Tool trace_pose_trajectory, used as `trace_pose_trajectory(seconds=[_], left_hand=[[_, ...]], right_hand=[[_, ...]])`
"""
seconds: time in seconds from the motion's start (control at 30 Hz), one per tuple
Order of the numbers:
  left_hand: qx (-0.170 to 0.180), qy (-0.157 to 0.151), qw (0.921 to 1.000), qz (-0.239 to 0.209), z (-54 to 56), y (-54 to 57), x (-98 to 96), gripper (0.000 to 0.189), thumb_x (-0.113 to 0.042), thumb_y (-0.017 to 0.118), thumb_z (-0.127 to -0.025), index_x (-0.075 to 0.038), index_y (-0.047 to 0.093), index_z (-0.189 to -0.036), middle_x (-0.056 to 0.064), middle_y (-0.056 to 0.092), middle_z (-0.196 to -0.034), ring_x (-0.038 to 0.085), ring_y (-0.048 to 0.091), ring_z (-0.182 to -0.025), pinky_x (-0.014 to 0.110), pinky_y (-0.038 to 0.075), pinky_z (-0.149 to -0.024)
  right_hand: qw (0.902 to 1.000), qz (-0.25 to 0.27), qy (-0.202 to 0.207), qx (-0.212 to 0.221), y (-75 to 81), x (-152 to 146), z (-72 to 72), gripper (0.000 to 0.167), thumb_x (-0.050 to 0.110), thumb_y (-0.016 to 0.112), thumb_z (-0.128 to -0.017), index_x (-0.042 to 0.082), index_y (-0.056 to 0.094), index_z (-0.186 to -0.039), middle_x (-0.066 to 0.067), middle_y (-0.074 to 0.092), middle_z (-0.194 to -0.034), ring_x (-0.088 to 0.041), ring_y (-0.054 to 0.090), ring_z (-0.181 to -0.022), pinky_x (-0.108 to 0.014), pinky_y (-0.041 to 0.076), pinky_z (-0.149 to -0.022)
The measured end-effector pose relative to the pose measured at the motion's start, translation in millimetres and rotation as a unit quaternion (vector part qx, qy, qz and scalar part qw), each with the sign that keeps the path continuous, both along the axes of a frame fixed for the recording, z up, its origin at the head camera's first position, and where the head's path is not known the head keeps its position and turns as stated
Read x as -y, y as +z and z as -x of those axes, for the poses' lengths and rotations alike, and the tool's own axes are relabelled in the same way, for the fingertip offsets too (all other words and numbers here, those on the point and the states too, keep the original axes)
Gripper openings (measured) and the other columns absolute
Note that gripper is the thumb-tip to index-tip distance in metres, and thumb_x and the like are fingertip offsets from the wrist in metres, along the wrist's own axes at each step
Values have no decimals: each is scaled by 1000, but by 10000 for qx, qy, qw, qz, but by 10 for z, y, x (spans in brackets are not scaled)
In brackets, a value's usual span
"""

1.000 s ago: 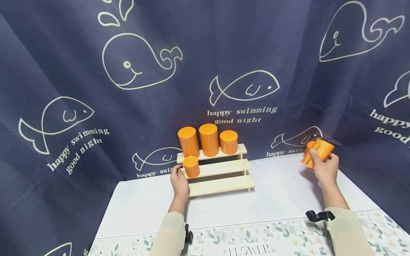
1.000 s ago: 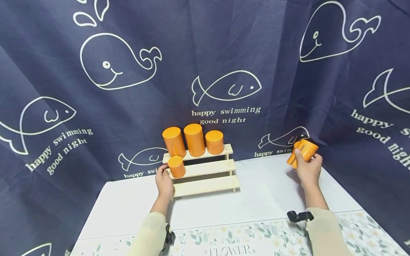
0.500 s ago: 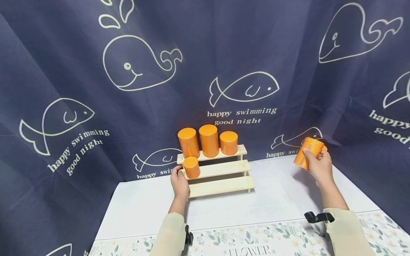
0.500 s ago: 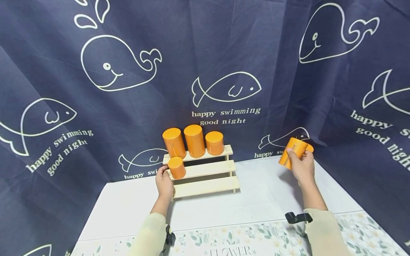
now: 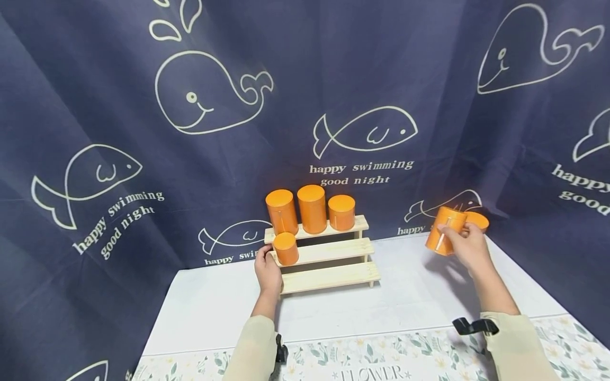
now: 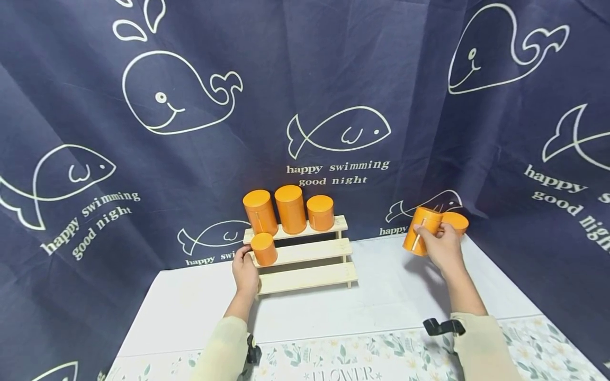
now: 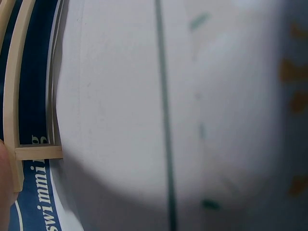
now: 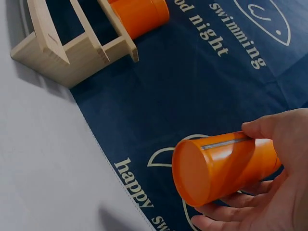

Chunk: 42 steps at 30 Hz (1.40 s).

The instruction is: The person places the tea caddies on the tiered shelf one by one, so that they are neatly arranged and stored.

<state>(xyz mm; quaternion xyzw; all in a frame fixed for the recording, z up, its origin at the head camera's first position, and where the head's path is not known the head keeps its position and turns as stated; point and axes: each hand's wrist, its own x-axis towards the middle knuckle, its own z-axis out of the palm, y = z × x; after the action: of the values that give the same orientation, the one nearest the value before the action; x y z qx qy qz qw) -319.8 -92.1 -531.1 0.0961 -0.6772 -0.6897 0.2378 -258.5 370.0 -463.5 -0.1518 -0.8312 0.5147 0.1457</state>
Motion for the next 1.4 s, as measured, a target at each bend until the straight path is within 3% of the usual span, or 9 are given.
trace_pose_trajectory(seconds=[0.27,0.4,0.53,0.73,0.93,1.1,1.23,1.33,1.4], left_hand=[[38,38,10000,-23,22,-28,9,29,4,39,-106,9,64,-119,27,65,-128,40,59,-131,54,45,-119],[18,-40,9999,-144,23,-18,6,29,4,39,-106,9,63,-120,27,65,-130,40,58,-132,53,44,-120],[-12,-84,9996,-255,41,-11,1,28,3,39,-107,9,63,-120,25,64,-130,39,58,-132,53,44,-120],[-37,-24,9998,-182,43,-25,4,28,3,40,-106,8,64,-119,25,66,-128,39,60,-131,53,46,-118],[16,-8,10000,-14,49,-41,12,29,2,40,-106,7,65,-119,25,66,-129,39,60,-131,54,46,-118],[49,-17,10000,4,49,-47,13,29,2,39,-107,7,65,-119,25,66,-129,39,59,-132,54,46,-120],[16,17,10000,-32,51,-56,6,29,2,39,-107,8,64,-118,25,66,-128,39,60,-130,54,46,-118],[6,25,10000,-52,45,-50,0,29,3,39,-107,8,64,-118,25,66,-127,38,60,-129,53,47,-117],[8,15,10000,-65,42,-41,-1,28,3,39,-107,8,65,-118,25,66,-128,38,60,-130,52,47,-118]], right_hand=[[9974,-469,546,50,25,97,3,73,40,64,-102,-16,41,-145,-41,60,-134,5,55,-86,-10,50,-69],[9950,-566,821,102,19,168,16,77,38,64,-103,-18,35,-148,-42,55,-141,-20,66,-105,-8,46,-74],[9926,-670,995,158,16,262,42,79,37,66,-102,-19,35,-148,-42,52,-142,-51,59,-126,-18,49,-82],[9892,-715,1267,189,-6,413,78,78,36,68,-101,-16,36,-149,-41,52,-144,-54,56,-132,-44,55,-100],[9864,-614,1525,44,-24,580,96,75,30,73,-99,-14,37,-149,-38,55,-142,-49,61,-126,-16,53,-83],[9850,-489,1644,-196,26,745,84,72,26,76,-97,-11,40,-147,-37,59,-140,-46,65,-123,-11,52,-80],[9848,-466,1644,-306,51,864,85,71,28,76,-97,-8,42,-148,-35,60,-141,-47,64,-126,-35,60,-100],[9841,-431,1668,-430,59,931,94,71,28,77,-97,-6,42,-149,-34,60,-143,-49,62,-130,-58,53,-111],[9830,-407,1703,-554,68,972,98,71,27,77,-97,-5,43,-150,-33,60,-144,-48,61,-131,-58,52,-113]])
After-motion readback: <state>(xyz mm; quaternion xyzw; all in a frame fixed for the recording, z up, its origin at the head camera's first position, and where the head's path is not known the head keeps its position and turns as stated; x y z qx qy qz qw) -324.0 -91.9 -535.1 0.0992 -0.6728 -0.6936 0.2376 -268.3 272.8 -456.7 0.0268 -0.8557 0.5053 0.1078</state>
